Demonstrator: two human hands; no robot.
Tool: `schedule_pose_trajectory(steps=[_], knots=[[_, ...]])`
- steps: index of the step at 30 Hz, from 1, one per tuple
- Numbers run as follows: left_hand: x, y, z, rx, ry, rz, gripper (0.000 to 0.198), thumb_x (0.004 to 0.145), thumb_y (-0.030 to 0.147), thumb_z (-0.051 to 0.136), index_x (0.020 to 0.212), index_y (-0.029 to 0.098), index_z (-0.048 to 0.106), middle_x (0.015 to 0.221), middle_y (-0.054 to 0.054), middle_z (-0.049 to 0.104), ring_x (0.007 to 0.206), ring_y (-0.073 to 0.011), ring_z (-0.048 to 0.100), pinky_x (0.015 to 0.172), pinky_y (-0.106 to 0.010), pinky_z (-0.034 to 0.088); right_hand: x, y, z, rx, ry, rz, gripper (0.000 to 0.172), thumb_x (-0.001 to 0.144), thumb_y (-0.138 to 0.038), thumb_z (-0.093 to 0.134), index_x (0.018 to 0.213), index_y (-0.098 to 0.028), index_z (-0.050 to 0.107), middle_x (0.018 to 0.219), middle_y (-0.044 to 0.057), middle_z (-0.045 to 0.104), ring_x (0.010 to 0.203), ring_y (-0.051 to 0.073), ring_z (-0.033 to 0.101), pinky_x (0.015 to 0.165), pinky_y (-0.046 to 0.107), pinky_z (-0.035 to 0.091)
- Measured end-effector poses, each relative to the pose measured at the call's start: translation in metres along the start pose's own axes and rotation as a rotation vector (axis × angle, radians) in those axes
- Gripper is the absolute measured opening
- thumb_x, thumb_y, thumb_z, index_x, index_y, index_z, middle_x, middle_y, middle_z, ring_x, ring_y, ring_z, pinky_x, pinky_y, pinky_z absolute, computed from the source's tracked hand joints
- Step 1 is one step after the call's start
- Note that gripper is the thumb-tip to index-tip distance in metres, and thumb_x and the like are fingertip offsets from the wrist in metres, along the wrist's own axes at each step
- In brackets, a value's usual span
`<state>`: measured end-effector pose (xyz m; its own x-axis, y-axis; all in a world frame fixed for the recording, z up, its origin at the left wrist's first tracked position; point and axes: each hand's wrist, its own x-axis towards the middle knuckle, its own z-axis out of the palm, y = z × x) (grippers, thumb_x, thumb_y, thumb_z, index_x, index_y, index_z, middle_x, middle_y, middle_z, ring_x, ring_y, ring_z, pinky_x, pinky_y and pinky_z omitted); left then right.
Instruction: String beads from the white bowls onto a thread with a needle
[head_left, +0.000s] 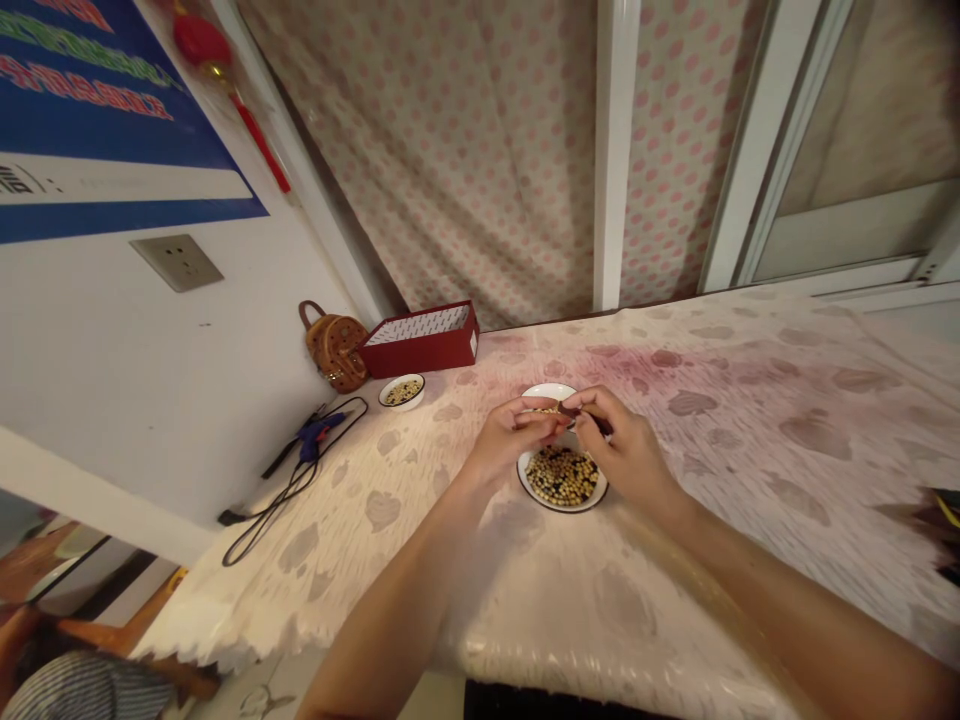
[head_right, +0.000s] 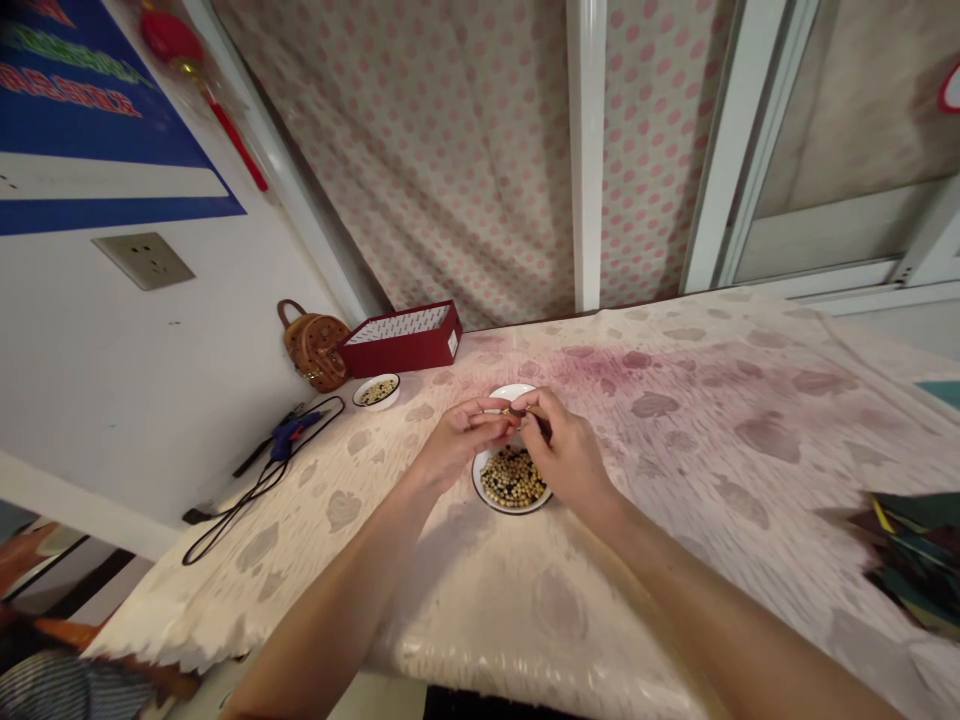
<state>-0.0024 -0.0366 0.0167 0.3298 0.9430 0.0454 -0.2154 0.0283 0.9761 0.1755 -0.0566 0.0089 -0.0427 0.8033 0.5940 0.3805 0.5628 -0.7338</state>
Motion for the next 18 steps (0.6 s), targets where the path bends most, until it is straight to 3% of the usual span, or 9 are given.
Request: schedule_pose_trajectory(steps=[5, 18], knots=[[0.0009, -0.0002, -0.0011, -0.073, 0.021, -0.039, 0.049, 0.070, 0.028, 0.090, 0.112, 0.014, 0.070, 0.097, -0.008, 0.079, 0.097, -0.0204, 0.075, 0.106, -0.043, 0.050, 0.0002, -0.0038, 0.0001, 0.006, -0.024, -0.022, 0.014, 0.093, -0.024, 0.048, 0.101, -0.024, 0.060, 0.085, 0.002, 0.076, 0.072, 0.019, 0.072, 0.065, 0.030, 0.052], [-0.0016, 0.0009, 0.0028, -0.094, 0.008, -0.041, 0.047, 0.070, 0.023, 0.089, 0.113, 0.015, 0.071, 0.097, -0.006, 0.078, 0.098, -0.0197, 0.074, 0.108, -0.044, 0.049, 0.0000, -0.0027, 0.0013, -0.001, -0.079, -0.012, 0.015, 0.093, -0.025, 0.048, 0.102, -0.024, 0.059, 0.085, 0.001, 0.075, 0.072, 0.018, 0.072, 0.064, 0.030, 0.051]])
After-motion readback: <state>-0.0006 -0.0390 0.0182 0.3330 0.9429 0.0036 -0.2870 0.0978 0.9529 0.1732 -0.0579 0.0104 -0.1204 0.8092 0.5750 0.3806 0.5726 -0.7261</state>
